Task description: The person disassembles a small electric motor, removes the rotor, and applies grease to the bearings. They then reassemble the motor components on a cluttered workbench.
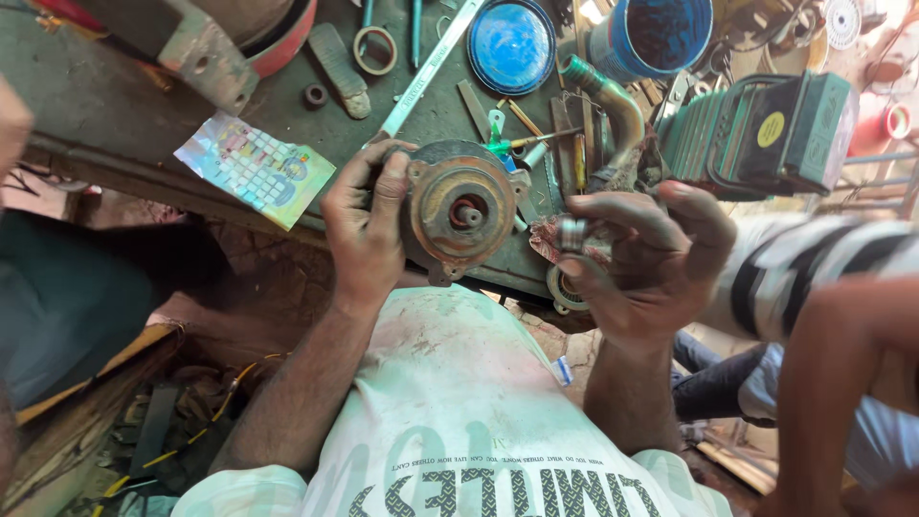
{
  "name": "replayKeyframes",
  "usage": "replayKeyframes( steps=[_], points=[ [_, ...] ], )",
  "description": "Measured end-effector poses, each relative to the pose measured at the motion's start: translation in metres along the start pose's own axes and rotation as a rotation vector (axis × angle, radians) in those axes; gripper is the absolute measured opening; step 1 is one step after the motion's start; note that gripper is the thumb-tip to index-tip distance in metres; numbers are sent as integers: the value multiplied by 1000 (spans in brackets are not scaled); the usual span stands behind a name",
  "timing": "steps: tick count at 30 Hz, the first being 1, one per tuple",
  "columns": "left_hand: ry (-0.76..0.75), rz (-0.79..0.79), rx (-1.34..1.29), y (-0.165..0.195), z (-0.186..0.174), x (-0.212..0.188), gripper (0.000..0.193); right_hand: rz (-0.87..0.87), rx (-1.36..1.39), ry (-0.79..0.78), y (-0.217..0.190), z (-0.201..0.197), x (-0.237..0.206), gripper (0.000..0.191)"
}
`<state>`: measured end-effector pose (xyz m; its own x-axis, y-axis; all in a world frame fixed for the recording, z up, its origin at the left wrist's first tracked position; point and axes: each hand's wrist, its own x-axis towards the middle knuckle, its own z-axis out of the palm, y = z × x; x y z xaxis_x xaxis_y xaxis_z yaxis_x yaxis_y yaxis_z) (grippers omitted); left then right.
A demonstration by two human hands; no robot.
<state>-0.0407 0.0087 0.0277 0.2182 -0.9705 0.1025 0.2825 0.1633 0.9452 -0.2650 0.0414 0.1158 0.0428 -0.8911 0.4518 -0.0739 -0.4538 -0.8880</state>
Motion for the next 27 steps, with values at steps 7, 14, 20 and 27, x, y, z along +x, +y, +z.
replayKeyframes(
  steps=[7, 14, 20, 27],
  points=[
    [-5, 0, -3, 6, 1, 0, 23, -158, -309, -345, -12, 26, 28, 86],
    [-32, -43, -54, 6, 0, 3, 22, -185, -375, -411, -16, 35, 35, 85],
    [-14, -36, -84, 4, 1, 3, 21, -166, -370, -441, -12, 34, 32, 88],
    [-23, -21, -56, 9, 1, 4, 21, -143, -400, -456, -15, 39, 35, 92]
  ],
)
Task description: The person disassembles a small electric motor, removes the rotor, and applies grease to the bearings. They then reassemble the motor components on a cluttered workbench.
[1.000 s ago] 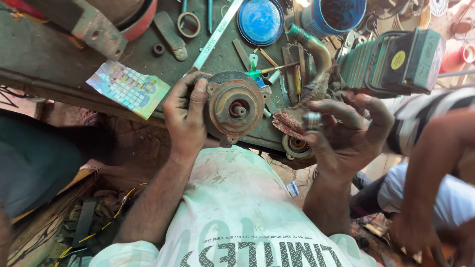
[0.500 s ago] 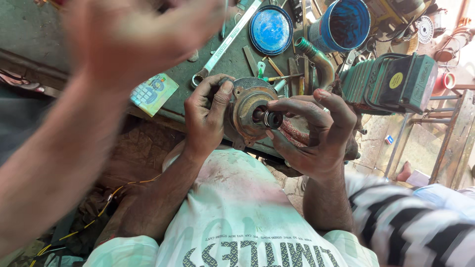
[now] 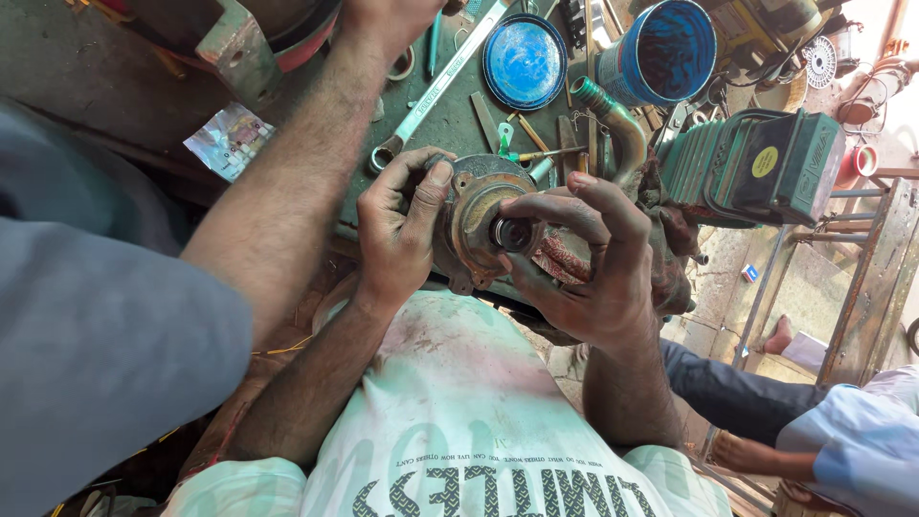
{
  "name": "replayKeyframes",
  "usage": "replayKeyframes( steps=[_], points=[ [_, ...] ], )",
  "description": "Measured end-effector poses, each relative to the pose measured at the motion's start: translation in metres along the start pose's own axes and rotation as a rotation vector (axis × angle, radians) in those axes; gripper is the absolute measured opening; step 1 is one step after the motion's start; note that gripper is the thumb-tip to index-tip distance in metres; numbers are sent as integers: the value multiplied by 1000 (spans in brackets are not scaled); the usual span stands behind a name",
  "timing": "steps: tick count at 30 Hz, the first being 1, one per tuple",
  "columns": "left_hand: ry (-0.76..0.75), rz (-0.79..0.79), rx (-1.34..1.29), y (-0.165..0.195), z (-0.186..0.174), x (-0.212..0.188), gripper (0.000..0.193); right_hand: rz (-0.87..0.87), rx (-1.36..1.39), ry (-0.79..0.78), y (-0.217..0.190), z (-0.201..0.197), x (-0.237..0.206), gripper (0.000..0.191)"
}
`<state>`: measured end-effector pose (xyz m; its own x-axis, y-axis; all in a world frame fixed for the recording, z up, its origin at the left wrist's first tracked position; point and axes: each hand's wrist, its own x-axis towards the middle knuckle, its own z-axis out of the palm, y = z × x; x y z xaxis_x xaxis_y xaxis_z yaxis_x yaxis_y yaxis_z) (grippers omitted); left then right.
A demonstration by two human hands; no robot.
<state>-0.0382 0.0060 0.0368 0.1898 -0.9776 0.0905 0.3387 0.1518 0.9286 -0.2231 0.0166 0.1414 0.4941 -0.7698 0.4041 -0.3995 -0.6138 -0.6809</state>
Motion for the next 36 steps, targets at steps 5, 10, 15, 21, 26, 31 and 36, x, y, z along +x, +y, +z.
replayKeyframes(
  steps=[5, 10, 15, 21, 26, 31, 36],
  points=[
    [2, 6, 15, 3, 0, 1, 22, 37, 337, 142, 14, 6, 8, 85],
    [3, -20, 12, 6, 1, 1, 24, 327, 758, 274, 31, 28, 0, 70],
    [-8, -208, -139, 18, 0, -3, 35, 373, 898, 289, 35, 39, -7, 72],
    [-221, -92, -91, 40, -3, -8, 83, 372, 862, 284, 32, 40, -1, 74],
    [-215, -105, -49, 45, -3, -6, 87, 379, 825, 273, 28, 41, 0, 73],
    [-201, -105, -30, 47, -2, -7, 86, 363, 787, 261, 28, 40, 0, 73],
    [-201, -151, -56, 50, -1, -6, 87, 339, 714, 235, 30, 38, 1, 72]
  ],
)
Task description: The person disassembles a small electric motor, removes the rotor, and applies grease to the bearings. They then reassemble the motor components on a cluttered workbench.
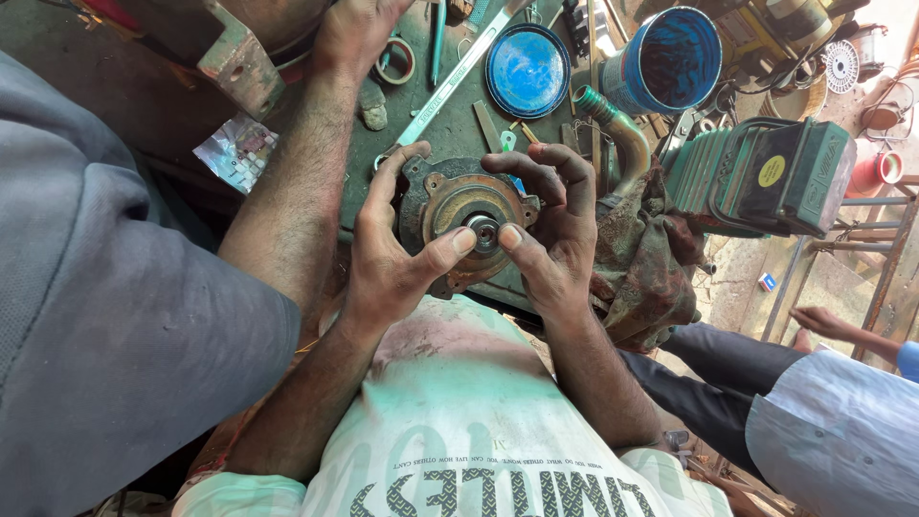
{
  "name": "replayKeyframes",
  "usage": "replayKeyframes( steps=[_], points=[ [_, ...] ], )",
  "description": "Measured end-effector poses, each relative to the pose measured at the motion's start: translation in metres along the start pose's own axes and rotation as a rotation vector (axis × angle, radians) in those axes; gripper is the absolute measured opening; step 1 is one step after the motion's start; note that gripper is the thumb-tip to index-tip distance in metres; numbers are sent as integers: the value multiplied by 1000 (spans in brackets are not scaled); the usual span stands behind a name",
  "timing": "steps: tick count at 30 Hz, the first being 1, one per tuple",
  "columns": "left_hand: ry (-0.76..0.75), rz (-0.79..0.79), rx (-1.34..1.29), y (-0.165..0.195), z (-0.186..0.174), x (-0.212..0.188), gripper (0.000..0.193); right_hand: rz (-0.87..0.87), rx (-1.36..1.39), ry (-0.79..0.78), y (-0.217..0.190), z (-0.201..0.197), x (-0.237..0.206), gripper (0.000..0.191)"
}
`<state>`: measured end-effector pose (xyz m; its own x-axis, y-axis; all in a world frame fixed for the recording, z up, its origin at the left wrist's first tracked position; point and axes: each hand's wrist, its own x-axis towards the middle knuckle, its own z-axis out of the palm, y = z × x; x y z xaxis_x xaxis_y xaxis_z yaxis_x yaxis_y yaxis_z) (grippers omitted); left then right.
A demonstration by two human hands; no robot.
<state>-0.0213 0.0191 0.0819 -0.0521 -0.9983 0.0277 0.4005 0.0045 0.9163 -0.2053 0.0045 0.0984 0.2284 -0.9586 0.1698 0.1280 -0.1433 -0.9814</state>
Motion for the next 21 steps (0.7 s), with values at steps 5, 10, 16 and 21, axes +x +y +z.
replayKeyframes(
  steps=[5, 10, 16, 21],
  points=[
    [12, 16, 83, 2, 0, -2, 86, -10, -13, -10, -1, -1, -2, 72],
    [19, 23, 104, 0, 1, -2, 85, -16, -4, -29, 1, -2, -2, 67],
    [41, 25, 164, -3, 1, -1, 85, -25, 13, -27, 2, -2, 0, 67],
    [37, 25, 164, -5, -1, 0, 84, -23, 17, -15, 3, 0, 1, 67]
  ],
)
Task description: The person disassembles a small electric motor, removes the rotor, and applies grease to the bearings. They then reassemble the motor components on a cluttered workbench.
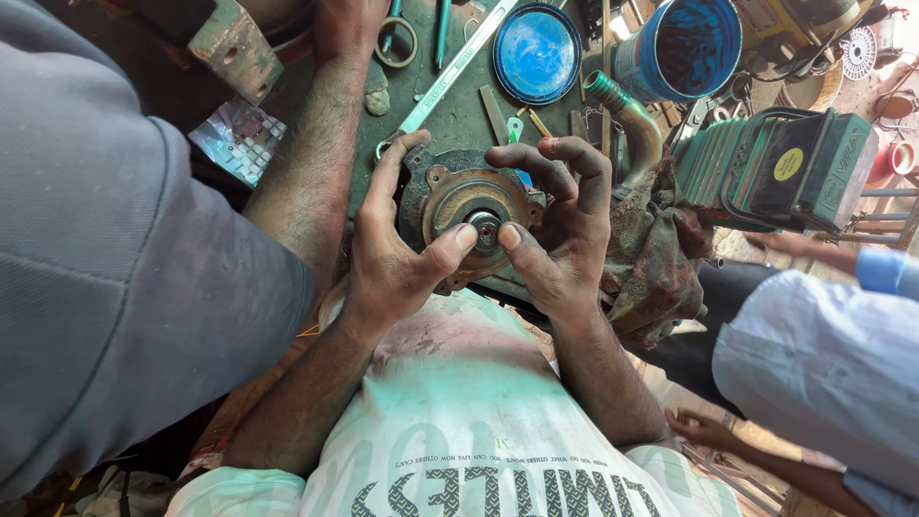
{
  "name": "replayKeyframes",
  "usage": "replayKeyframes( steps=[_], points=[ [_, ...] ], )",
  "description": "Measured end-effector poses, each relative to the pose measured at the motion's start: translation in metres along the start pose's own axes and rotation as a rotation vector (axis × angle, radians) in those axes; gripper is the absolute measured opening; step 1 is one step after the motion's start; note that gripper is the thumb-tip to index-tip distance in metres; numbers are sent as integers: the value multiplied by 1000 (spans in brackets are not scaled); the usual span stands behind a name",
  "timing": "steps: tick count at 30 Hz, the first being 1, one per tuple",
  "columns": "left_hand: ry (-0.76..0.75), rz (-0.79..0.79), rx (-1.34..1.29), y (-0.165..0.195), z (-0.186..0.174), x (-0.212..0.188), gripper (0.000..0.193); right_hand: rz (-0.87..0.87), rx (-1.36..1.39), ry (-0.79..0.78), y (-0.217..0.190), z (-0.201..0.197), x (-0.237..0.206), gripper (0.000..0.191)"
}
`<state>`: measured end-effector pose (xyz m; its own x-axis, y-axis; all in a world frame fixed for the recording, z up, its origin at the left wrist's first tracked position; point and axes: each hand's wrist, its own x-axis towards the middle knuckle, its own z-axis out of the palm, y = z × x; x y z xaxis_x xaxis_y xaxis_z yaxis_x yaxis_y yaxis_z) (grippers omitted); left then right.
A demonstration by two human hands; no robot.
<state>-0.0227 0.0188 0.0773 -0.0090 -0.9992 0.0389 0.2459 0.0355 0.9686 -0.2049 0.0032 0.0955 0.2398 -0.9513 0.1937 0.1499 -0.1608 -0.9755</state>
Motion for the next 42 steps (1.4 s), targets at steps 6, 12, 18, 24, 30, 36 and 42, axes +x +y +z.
replayKeyframes(
  steps=[6, 12, 18, 24, 30, 36, 42],
  points=[
    [-13, -33, -50, 1, 0, -1, 85, -15, -12, -7, 1, -1, 0, 65],
    [-16, -17, 8, 1, 1, 0, 86, -34, 9, -11, 4, -3, 1, 64],
    [-17, -25, 19, -2, 1, 0, 86, -46, -39, -6, 6, -7, -1, 63],
    [-19, -39, -17, -4, 1, 3, 87, -68, -79, -3, 8, -9, 4, 64],
    [-21, -54, -38, 0, -4, 1, 87, -44, -72, -3, 4, -2, 5, 67],
    [-13, -54, -6, 11, -9, -6, 86, -48, -79, 5, -6, 9, 4, 67],
    [-11, -22, 36, 20, -7, -12, 86, -27, -41, 4, -15, 14, 0, 68]
  ],
)
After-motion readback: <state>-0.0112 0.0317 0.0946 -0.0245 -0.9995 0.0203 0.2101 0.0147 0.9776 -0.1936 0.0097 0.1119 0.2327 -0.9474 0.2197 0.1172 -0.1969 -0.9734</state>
